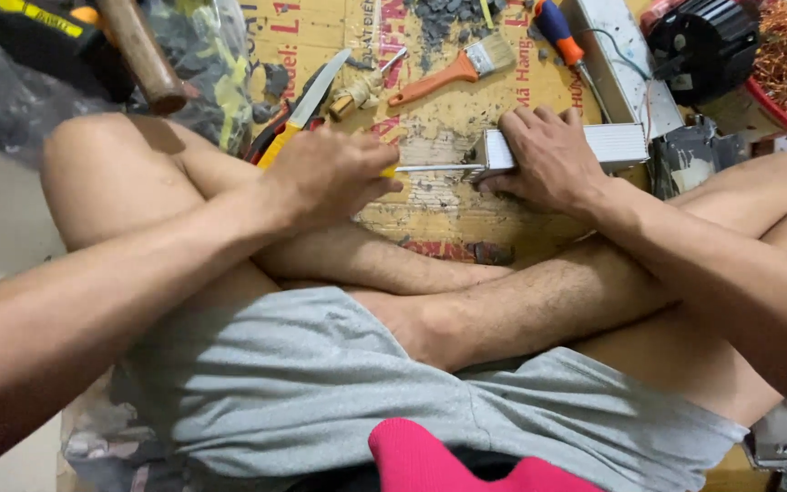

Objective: The person sits on the floor and uses a yellow screwdriver to unscrew the casing of a silver metal box. After removing the screws, the person uses a hammer to tap the box and then uses pliers to pull out a small component from the device.

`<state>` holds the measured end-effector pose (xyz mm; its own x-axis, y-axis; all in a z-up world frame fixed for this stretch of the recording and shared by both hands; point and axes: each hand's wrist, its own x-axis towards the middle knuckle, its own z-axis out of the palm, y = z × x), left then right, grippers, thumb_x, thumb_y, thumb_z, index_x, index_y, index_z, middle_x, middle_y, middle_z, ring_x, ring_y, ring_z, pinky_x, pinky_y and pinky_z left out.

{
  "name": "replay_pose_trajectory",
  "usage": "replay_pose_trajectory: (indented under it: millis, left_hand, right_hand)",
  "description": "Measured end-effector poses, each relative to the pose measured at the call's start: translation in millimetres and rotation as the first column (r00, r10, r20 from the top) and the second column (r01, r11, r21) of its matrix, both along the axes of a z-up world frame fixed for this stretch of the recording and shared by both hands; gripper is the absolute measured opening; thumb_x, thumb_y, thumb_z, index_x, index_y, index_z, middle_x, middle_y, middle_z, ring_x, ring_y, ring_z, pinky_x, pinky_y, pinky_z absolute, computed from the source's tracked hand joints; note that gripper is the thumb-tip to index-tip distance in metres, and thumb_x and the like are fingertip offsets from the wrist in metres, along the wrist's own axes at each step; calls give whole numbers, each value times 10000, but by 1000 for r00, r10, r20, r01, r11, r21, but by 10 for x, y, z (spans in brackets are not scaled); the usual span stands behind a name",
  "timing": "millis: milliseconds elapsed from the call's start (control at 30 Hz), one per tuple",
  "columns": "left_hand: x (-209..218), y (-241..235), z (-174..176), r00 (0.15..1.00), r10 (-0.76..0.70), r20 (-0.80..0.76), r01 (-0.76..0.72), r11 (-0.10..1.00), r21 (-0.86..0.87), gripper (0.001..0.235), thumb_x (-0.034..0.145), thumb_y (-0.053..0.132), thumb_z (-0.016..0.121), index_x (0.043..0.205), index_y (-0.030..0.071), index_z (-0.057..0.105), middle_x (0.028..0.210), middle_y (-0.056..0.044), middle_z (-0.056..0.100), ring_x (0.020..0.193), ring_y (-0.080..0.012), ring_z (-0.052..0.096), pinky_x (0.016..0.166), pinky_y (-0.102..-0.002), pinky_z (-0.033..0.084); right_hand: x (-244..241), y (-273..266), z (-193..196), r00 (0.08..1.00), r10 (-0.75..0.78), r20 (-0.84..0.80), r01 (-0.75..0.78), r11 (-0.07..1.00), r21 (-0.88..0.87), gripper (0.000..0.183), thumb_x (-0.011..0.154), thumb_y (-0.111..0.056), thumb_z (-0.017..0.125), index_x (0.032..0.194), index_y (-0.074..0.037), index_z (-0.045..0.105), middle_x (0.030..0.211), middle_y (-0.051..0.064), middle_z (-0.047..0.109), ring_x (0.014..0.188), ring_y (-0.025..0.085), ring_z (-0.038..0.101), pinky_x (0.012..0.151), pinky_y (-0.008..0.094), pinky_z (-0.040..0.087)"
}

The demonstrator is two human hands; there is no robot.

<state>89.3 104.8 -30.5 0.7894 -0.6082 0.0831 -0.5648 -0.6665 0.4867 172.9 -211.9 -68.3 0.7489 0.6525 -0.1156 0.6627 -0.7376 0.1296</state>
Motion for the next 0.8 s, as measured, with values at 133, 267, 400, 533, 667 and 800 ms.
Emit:
replay_pose_trajectory:
  millis: [133, 267, 400, 533, 667, 800]
  left_hand:
    - [72, -68, -3, 997, 0, -73, 0, 1000, 3, 230, 992, 246, 634, 1151, 105, 722, 915, -193, 736, 726, -363, 751, 575, -418, 623]
    - [255, -96, 263, 355, 15, -935, -325, 939, -109, 320, 975, 288, 629, 1135, 27, 720, 766, -127, 622, 371, -158, 451, 250, -259, 338]
    - [351, -65, 134, 31, -78, -996, -445, 892, -83, 335, 960, 325, 615, 1149, 50, 638, 748, -78, 509, 398, -74, 338, 251, -151, 248]
    - [225, -60, 21, 196, 30, -980, -470, 880, -67, 516, 798, 191, 760, 1221, -57, 601, 824, -122, 562, 477, -129, 484, 325, -202, 332]
    - [200, -50, -216, 832, 221, -509, -285, 957, -51, 387, 617, 336, 907, 928, 176, 743, 737, -16, 679, 742, -221, 715, 634, -343, 566]
    - [61, -6, -107, 965, 178, -192, -194, 979, -67, 172, 931, 252, 763, 968, 84, 760, 801, -141, 715, 735, -280, 728, 638, -338, 601]
  right_hand:
    - [-39, -5, 57, 1000, 22, -14, -23, 999, -28, 639, 804, -644, 743, 1110, -134, 510, 999, 58, 569, 1022, 275, 604, 867, 447, 415]
    - [-52, -50, 18, 998, 69, 3, -69, 997, -24, 641, 787, -653, 743, 1098, -148, 500, 990, 42, 533, 1027, 273, 581, 889, 458, 391]
    - [-8, -84, -25, 993, 104, 46, -105, 994, 18, 705, 766, -727, 679, 1091, -134, 478, 1009, 55, 505, 1039, 280, 555, 881, 459, 377]
    - [-7, -91, -37, 995, 101, 13, -101, 995, -7, 696, 774, -707, 701, 1111, -138, 482, 1027, 48, 500, 1051, 276, 542, 887, 445, 368]
    - [12, -72, -1, 997, 79, -7, -79, 997, -24, 676, 760, -666, 747, 1111, -149, 487, 1017, 34, 500, 1043, 263, 536, 883, 432, 362]
    - [-5, -38, 47, 997, 76, -17, -76, 997, -29, 665, 769, -641, 764, 1114, -135, 505, 1022, 47, 525, 1040, 267, 543, 887, 431, 366]
